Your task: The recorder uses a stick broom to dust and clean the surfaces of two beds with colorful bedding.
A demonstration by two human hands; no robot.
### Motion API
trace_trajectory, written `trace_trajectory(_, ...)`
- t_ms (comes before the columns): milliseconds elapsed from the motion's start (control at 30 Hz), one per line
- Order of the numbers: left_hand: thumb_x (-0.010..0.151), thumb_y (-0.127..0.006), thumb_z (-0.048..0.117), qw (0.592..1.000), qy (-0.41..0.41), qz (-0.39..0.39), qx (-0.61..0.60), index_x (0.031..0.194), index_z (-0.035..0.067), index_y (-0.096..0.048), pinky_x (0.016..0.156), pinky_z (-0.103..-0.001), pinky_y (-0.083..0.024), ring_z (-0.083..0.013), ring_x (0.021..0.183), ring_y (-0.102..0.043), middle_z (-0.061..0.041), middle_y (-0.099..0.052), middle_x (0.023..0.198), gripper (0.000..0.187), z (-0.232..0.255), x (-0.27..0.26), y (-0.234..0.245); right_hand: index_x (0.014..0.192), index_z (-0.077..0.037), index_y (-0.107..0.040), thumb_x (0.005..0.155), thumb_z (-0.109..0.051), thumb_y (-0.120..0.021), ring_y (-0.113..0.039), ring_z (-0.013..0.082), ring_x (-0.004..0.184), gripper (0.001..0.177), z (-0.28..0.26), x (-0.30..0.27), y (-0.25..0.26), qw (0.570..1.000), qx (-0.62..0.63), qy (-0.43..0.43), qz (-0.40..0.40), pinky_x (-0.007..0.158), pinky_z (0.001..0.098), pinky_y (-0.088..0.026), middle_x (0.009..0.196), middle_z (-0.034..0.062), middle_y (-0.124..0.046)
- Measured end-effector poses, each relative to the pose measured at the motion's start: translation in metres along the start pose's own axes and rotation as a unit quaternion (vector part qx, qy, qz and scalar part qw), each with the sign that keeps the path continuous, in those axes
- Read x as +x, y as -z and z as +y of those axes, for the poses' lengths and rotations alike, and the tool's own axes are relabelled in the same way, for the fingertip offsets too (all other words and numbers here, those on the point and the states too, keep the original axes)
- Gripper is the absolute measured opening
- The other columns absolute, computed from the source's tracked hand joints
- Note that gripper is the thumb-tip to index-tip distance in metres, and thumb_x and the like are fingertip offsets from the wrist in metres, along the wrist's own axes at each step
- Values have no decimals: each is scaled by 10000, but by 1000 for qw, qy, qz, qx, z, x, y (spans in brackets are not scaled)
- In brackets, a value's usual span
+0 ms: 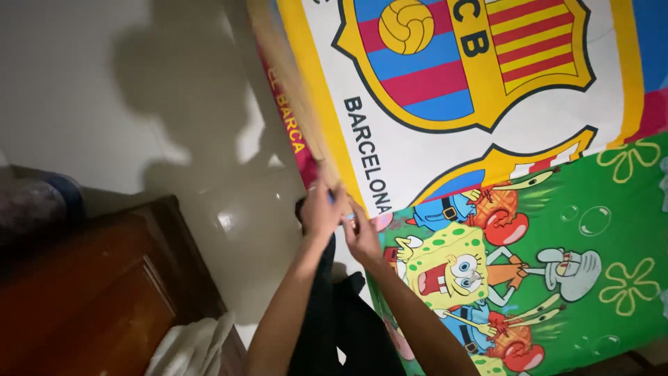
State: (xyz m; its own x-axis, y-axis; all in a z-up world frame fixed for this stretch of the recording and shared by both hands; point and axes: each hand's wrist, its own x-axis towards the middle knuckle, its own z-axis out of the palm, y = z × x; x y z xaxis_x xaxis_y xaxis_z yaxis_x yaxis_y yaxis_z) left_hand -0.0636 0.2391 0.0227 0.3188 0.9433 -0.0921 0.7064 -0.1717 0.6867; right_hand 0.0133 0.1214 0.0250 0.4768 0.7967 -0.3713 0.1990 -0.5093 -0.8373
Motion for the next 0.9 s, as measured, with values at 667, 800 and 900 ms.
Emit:
trace_trajectory(667, 1035, -474, 343, 827, 478, -185, -232, 1526, 130, -329, 700, -307, -520, -148, 756, -600, -63, -631, 978, 555, -178, -39, 55, 1573, -51, -418, 1109, -210, -522, -673, 157, 742, 502, -40, 131, 5, 995, -52, -13, 84, 662, 341, -564, 948, 176, -744)
trace_trajectory(800, 1065, -462, 380, 835, 433, -200, -274, 1438, 81, -480, 686, -305, -499, -135, 767, -583, -58, -629, 974, 478, -176, -25, 33, 1560, -104, -443, 1061, -203, -521, -687, 208, 687, 515, -58, 145, -8, 1000, -4, 2, -4, 648, 360, -572, 891, 190, -744)
trace_trajectory(900, 1054, -470, 349, 847, 411, -191, -277, 1383, 56, -536, 677, -322, -506, -154, 764, -585, -84, -614, 946, 445, -167, -8, 19, 1539, -136, -486, 1039, -193, -575, -680, 202, 678, 511, -67, 120, -8, 998, -14, 62, -13, 649, 345, -566, 905, 182, -733)
